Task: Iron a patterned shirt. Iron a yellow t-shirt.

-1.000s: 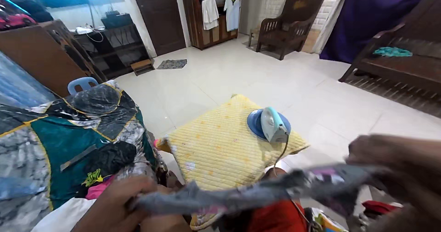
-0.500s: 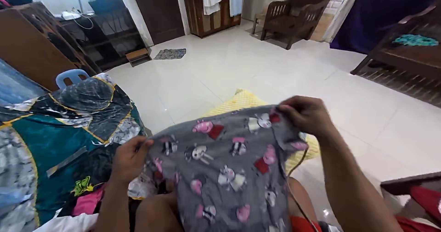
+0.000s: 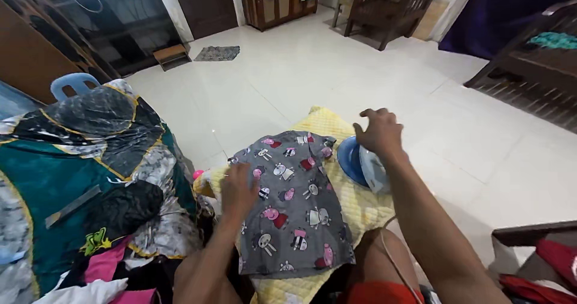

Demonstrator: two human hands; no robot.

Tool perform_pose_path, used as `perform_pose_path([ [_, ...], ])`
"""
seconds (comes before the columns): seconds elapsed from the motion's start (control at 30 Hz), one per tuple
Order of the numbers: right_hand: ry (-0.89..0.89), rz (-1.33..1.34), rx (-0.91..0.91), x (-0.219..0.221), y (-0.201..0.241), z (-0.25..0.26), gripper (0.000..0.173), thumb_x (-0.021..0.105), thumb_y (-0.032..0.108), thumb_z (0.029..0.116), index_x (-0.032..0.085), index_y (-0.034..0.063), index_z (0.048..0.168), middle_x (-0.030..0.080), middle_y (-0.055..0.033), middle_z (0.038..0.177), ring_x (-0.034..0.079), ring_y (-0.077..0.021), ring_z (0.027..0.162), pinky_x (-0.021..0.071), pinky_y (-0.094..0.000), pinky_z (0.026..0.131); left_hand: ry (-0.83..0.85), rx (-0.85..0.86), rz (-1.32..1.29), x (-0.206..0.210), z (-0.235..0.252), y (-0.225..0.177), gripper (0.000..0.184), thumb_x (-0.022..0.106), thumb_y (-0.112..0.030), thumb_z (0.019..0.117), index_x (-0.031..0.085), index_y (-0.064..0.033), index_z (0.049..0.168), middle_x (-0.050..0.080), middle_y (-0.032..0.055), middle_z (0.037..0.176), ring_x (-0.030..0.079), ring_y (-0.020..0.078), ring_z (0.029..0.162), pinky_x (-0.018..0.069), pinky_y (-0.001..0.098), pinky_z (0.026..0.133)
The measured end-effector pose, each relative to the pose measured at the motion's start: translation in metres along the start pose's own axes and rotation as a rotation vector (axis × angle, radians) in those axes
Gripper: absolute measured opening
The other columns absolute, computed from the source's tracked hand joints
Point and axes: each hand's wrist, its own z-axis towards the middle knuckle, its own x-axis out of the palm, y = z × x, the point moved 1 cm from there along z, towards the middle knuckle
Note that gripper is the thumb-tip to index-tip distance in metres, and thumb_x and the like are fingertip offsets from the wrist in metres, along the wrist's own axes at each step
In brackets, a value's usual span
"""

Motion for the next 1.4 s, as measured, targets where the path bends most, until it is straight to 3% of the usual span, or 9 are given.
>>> perform_pose_path([
  [0.2,0.407,-0.059,0.31,0.002,-0.055,-0.002,0.068,0.078,0.036,0.092,0.052,-0.0021,0.142,0.066,-0.0335,0.118,0.065,-0.052,0.111,0.0503,-0.0721,0.092,0.264,0.41,-0.024,0.068,-0.095,-0.153,0.044,0.056,-0.053,0.0993,0.075,-0.0159,0.112,0.072,0.0108,0.116,0.068,0.0326,0.111,0.053,0.0584,0.091],
  [0.33,0.395,0.073,0.331,0.007,-0.072,-0.012,0.068,0.072,0.027,0.0967,0.041,0.0044,0.152,0.066,-0.0321,0.121,0.065,-0.0499,0.112,0.0508,-0.0687,0.094,0.601,0.08,-0.012,0.093,-0.124,-0.205,0.081,0.058,-0.072,0.0889,0.056,-0.01,0.141,0.065,0.0195,0.129,0.066,0.0396,0.113,0.0554,0.059,0.088],
  [0.43,0.4,0.202,0.341,0.004,-0.086,-0.021,0.064,0.069,0.024,0.0995,0.039,0.0058,0.154,0.064,-0.0318,0.124,0.066,-0.047,0.11,0.0518,-0.066,0.095,0.643,-0.018,0.054,0.105,-0.125,-0.216,0.052,0.058,-0.037,0.1008,0.052,-0.0079,0.143,0.062,0.0224,0.132,0.064,0.0437,0.115,0.0544,0.0616,0.087],
  [0.67,0.429,0.554,0.236,-0.021,-0.042,-0.078,0.066,0.068,0.025,0.0998,0.035,0.0123,0.156,0.067,-0.0241,0.112,0.072,-0.0323,0.085,0.062,-0.0515,0.077,0.582,0.468,-0.088,0.107,-0.131,-0.202,0.034,0.056,-0.031,0.1025,0.065,-0.015,0.13,0.069,0.0134,0.125,0.069,0.0356,0.107,0.0556,0.0593,0.087],
  [0.8,0.55,0.662,0.137,-0.014,0.003,-0.117,0.065,0.065,0.024,0.1006,0.035,0.014,0.157,0.069,-0.0198,0.105,0.071,-0.0279,0.073,0.0634,-0.0478,0.069,0.091,0.394,-0.161,0.092,-0.133,-0.15,0.023,0.061,-0.033,0.0971,0.077,-0.0171,0.102,0.076,0.004,0.1,0.073,0.0228,0.095,0.0603,0.047,0.082],
  [1.0,0.59,0.451,0.048,0.037,0.072,-0.151,0.061,0.064,0.027,0.1003,0.041,0.0156,0.155,0.069,-0.0196,0.119,0.072,-0.0325,0.099,0.0595,-0.0536,0.088,0.094,-0.074,0.112,0.092,-0.105,-0.06,0.057,0.044,-0.043,0.1037,0.05,-0.0137,0.153,0.047,0.0109,0.158,0.041,0.0343,0.148,0.0306,0.0592,0.12],
  [1.17,0.474,0.281,0.163,0.06,0.08,-0.12,0.063,0.063,0.022,0.0975,0.041,0.01,0.155,0.067,-0.0248,0.125,0.068,-0.0409,0.114,0.0547,-0.0605,0.097,0.083,-0.23,0.231,0.105,-0.13,-0.039,0.08,0.03,-0.071,0.0987,0.031,-0.0242,0.163,0.019,0.011,0.172,0.011,0.0396,0.159,0.0051,0.0755,0.119],
  [1.3,0.495,0.21,0.173,0.063,0.064,-0.079,0.062,0.063,0.023,0.0971,0.043,0.009,0.154,0.064,-0.025,0.131,0.066,-0.0401,0.119,0.0531,-0.0594,0.1,0.003,-0.4,0.199,0.096,-0.15,-0.039,0.092,0.035,-0.072,0.0957,0.028,-0.0094,0.163,0.02,0.0191,0.17,0.018,0.0417,0.157,0.0158,0.0717,0.119],
  [1.4,0.514,0.185,0.172,0.062,0.075,-0.084,0.064,0.064,0.022,0.0962,0.04,0.0106,0.154,0.065,-0.0252,0.128,0.066,-0.0415,0.117,0.0536,-0.0612,0.098,-0.095,-0.479,0.176,0.076,-0.158,-0.035,0.079,0.05,-0.059,0.0959,0.044,-0.0053,0.154,0.051,0.0238,0.15,0.047,0.0443,0.139,0.0373,0.0675,0.107],
])
